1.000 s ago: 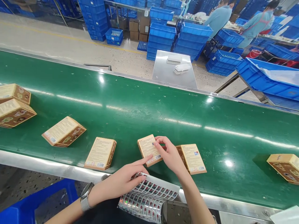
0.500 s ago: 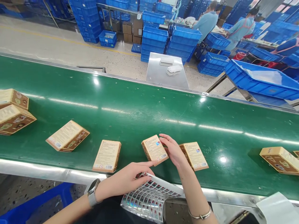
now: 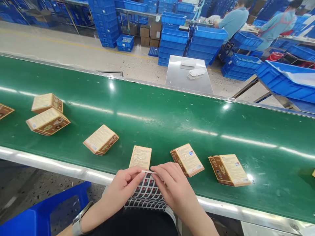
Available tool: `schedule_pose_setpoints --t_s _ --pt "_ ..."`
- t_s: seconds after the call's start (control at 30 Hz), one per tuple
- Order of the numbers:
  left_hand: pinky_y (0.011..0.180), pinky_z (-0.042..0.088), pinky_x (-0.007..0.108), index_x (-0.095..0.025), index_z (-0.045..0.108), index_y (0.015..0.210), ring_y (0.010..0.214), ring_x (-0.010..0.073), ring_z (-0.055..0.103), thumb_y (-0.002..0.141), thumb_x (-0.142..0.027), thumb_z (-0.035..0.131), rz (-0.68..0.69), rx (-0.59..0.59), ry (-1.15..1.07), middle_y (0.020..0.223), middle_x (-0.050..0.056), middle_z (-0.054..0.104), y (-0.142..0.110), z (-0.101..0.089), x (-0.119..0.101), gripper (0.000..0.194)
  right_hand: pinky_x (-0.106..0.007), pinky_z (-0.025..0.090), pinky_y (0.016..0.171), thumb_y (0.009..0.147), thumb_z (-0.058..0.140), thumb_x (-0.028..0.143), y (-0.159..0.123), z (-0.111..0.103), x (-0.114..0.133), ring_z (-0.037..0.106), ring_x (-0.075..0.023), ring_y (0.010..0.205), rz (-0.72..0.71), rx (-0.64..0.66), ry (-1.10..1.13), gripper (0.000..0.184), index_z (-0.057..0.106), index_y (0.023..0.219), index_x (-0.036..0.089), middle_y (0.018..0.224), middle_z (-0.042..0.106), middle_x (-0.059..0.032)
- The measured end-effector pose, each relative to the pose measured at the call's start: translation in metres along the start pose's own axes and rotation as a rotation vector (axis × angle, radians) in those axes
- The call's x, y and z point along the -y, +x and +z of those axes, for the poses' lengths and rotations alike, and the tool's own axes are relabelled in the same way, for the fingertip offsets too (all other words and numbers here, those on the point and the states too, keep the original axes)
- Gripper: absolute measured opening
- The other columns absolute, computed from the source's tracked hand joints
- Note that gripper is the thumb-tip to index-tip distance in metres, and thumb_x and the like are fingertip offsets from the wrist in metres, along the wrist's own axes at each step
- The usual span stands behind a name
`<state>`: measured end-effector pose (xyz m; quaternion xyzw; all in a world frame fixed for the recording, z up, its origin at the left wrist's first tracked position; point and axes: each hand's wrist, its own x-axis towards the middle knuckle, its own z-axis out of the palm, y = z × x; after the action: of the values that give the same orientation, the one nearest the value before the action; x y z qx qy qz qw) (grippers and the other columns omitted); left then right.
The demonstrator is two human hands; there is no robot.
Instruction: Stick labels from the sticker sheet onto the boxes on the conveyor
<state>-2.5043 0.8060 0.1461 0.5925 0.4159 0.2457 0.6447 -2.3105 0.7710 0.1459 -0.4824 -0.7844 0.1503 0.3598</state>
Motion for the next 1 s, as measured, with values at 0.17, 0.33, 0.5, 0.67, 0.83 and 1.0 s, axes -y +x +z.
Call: schedule_pose_setpoints --t_s 0.17,0.33,0.5,0.67,0.83,1.0 --pt "0.06 0.032 0.024 -0.017 0.059 0.073 0.063 0.0122 0.041 0.1 -0.041 0.043 0.015 -0.103 0.215 0.065 -0.003 0.049 -0.008 -0.004 0.012 0.039 -0.043 0.042 0.088 0.096 0.057 0.003 0.002 0.016 0.017 0.066 -0.0243 0.09 -0.114 -0.045 -0.161 0.018 0.061 0.109 0.014 0.098 0.071 -0.0102" --pt "0.054 0.034 0.023 -0.018 0.057 0.071 0.056 0.0104 0.044 0.102 -0.041 0.042 0.033 -0.131 0.331 0.06 -0.005 0.05 -0.012 -0.015 0.019 0.041 -0.037 0.046 0.088 0.097 0.058 0.013 -0.007 0.017 0.024 0.067 -0.022 0.099 0.173 -0.175 0.147 0.011 0.065 0.096 0.022 0.103 0.072 -0.0049" --pt "0.109 0.041 0.032 -0.022 0.069 0.1 0.126 0.0211 0.057 0.102 -0.032 0.046 0.241 0.218 0.422 0.118 0.002 0.073 -0.019 -0.031 0.031 0.026 -0.038 0.052 0.093 0.091 0.068 0.044 -0.019 0.032 -0.009 0.063 -0.027 0.114 0.898 -0.416 0.733 0.021 0.07 0.097 0.025 0.123 0.069 -0.007" --pt "0.122 0.027 0.038 -0.019 0.068 0.093 0.146 0.0203 0.034 0.102 -0.026 0.045 0.307 0.407 0.499 0.139 0.003 0.061 -0.003 -0.025 0.049 0.025 -0.039 0.05 0.096 0.08 0.078 0.051 -0.013 0.052 -0.035 0.059 -0.0296 0.119 1.01 -0.522 0.96 0.035 0.073 0.099 0.022 0.128 0.066 -0.0087" --pt "0.115 0.04 0.03 -0.019 0.066 0.089 0.147 0.0178 0.032 0.102 -0.023 0.045 0.352 0.368 0.461 0.137 0.004 0.062 0.017 -0.013 0.048 0.024 -0.034 0.053 0.084 0.081 0.076 0.053 -0.004 0.044 -0.046 0.063 -0.0275 0.107 0.979 -0.527 0.815 0.037 0.074 0.099 0.02 0.116 0.07 -0.009" --pt "0.115 0.04 0.028 -0.019 0.065 0.086 0.146 0.0169 0.033 0.101 -0.021 0.046 0.337 0.411 0.464 0.134 0.004 0.065 0.023 -0.005 0.041 0.024 -0.032 0.052 0.074 0.082 0.072 0.055 -0.008 0.044 -0.054 0.064 -0.0252 0.095 0.988 -0.584 0.719 0.037 0.072 0.097 0.02 0.111 0.07 -0.0086"
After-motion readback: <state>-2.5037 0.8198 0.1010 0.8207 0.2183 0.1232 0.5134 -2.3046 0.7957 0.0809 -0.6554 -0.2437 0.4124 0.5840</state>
